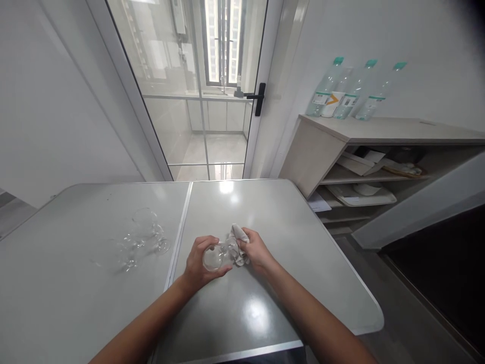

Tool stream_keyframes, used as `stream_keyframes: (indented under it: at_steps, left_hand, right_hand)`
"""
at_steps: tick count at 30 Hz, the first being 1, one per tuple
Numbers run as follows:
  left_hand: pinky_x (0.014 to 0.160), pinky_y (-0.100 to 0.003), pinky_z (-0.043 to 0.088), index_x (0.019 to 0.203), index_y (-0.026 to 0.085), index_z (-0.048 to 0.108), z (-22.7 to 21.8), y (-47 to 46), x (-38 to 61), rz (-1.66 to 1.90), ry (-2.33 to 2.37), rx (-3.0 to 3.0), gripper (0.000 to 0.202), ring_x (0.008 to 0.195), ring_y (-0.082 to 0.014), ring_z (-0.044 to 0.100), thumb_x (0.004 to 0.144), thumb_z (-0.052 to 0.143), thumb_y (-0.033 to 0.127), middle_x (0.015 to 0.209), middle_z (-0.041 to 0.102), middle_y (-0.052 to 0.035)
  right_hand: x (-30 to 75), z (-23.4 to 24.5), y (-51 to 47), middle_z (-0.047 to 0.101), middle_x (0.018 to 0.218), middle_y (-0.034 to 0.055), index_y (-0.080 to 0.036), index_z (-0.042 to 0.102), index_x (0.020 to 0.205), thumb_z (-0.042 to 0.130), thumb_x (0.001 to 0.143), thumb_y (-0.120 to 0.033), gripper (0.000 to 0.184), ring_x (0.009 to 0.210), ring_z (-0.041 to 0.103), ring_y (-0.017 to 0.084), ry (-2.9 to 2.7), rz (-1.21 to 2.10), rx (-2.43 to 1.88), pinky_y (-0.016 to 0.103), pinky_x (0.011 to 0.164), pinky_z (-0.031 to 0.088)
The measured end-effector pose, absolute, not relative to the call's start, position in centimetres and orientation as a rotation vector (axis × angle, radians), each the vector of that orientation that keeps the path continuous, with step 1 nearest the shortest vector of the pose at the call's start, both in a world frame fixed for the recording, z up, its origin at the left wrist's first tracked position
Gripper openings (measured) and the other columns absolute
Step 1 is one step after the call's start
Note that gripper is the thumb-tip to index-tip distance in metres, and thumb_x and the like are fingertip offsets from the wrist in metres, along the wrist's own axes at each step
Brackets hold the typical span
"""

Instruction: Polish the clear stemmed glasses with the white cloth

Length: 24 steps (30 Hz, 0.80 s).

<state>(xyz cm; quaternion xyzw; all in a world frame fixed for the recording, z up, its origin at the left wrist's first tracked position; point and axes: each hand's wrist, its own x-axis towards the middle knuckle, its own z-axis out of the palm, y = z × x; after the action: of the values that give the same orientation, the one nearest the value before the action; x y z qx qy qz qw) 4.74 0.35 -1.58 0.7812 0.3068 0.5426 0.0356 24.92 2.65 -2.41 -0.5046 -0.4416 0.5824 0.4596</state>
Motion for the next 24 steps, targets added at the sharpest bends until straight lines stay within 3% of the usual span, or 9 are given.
stream_keyframes:
  at_steps: [4,6,9,13,16,19,24]
  left_hand:
    - [0.073,-0.033,0.062,0.129,0.019,0.053,-1.5,0.3,4.8,1.672,1.013,2.387,0.062,0.095,-0.0232,0.066,0.078,0.085,0.038,0.106,0.064,-0.0103]
    - [0.072,-0.032,0.061,0.127,0.019,0.054,-1.3,0.3,4.9,1.700,1.048,2.387,0.059,0.090,-0.0210,0.065,0.079,0.084,0.036,0.105,0.062,-0.0093]
    - [0.068,-0.031,0.058,0.123,0.020,0.055,-1.0,0.5,4.9,1.728,1.139,2.318,0.056,0.076,-0.0155,0.060,0.079,0.084,0.036,0.104,0.061,-0.0071]
    - [0.066,-0.030,0.054,0.118,0.022,0.057,-0.7,0.7,5.0,1.687,1.319,2.175,0.048,0.065,-0.0108,0.051,0.080,0.083,0.037,0.103,0.059,-0.0042]
    - [0.065,-0.028,0.052,0.116,0.022,0.058,-0.7,0.9,5.1,1.610,1.404,2.084,0.043,0.066,-0.0102,0.049,0.083,0.080,0.038,0.105,0.059,-0.0041]
    - [0.060,-0.025,0.050,0.121,0.024,0.057,-0.9,1.0,5.3,1.524,1.421,1.984,0.050,0.069,-0.0105,0.050,0.081,0.082,0.040,0.110,0.061,-0.0051]
    - [0.061,-0.023,0.053,0.127,0.025,0.053,-1.6,1.1,5.4,1.447,1.407,1.848,0.061,0.081,-0.0135,0.058,0.078,0.085,0.040,0.119,0.065,-0.0073]
  right_hand:
    - [24.9,-2.0,2.6,0.061,0.075,0.0005,-0.017,0.065,0.088,0.062,0.074,-0.030,0.019,0.070,0.054,0.017,-1.128,1.423,-1.257,0.025,0.063,0.042]
    - [25.1,-1.4,2.5,0.059,0.076,0.0002,-0.018,0.064,0.084,0.054,0.074,-0.021,0.014,0.072,0.055,0.017,-1.241,1.243,-1.274,0.025,0.065,0.042]
    - [25.8,-0.2,2.1,0.061,0.086,0.0024,-0.019,0.066,0.081,0.046,0.069,-0.009,0.026,0.080,0.057,0.017,-1.577,0.919,-1.157,0.026,0.069,0.043]
    - [26.6,1.1,1.3,0.064,0.122,0.0029,-0.026,0.074,0.108,0.046,0.070,-0.003,0.052,0.073,0.056,0.013,-2.251,0.688,-0.970,0.026,0.069,0.042]
    - [26.3,1.5,0.7,0.059,0.140,0.0000,-0.037,0.064,0.133,0.051,0.075,-0.005,0.068,0.073,0.059,0.012,-2.582,0.550,-1.025,0.026,0.067,0.041]
    - [25.5,1.8,0.3,0.058,0.142,0.0011,-0.038,0.056,0.142,0.054,0.078,-0.009,0.070,0.078,0.063,0.015,-2.734,0.511,-1.104,0.026,0.067,0.042]
    - [24.8,2.0,0.2,0.059,0.143,0.0045,-0.032,0.058,0.140,0.055,0.080,-0.012,0.063,0.088,0.067,0.019,-2.772,0.500,-1.208,0.028,0.071,0.045]
